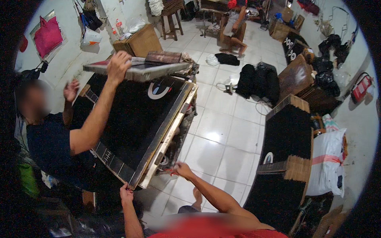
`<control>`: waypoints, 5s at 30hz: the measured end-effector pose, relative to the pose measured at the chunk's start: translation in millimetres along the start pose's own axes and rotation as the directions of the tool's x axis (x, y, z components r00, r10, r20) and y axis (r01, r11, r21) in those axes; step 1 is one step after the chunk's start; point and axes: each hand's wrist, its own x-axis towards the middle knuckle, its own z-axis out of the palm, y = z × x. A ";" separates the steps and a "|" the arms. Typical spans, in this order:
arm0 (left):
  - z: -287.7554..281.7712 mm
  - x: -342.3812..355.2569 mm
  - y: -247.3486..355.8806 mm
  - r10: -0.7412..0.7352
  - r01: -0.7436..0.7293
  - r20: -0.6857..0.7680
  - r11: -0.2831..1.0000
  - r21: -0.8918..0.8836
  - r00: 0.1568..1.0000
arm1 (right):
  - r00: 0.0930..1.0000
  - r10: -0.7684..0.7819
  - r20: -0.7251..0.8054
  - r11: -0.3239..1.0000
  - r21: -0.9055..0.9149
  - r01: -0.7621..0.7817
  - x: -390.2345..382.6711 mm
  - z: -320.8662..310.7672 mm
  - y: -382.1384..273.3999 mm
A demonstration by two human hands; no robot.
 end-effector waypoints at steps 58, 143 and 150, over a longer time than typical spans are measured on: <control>422.3 -529.8 -146.0 -0.009 -0.817 0.841 0.241 -0.524 -0.542 | 0.429 0.314 -0.847 0.932 0.189 -0.309 -588.3 -60.6 71.1; 40.0 -258.8 -392.8 -0.577 -0.580 0.289 -0.420 0.698 0.764 | 0.161 0.414 -0.896 0.533 0.096 -0.840 -489.0 -298.4 403.9; 39.0 -253.0 -379.6 -0.592 -0.617 0.319 -0.407 0.673 0.740 | 0.129 0.353 -0.927 0.474 0.058 -0.879 -489.4 -300.3 402.6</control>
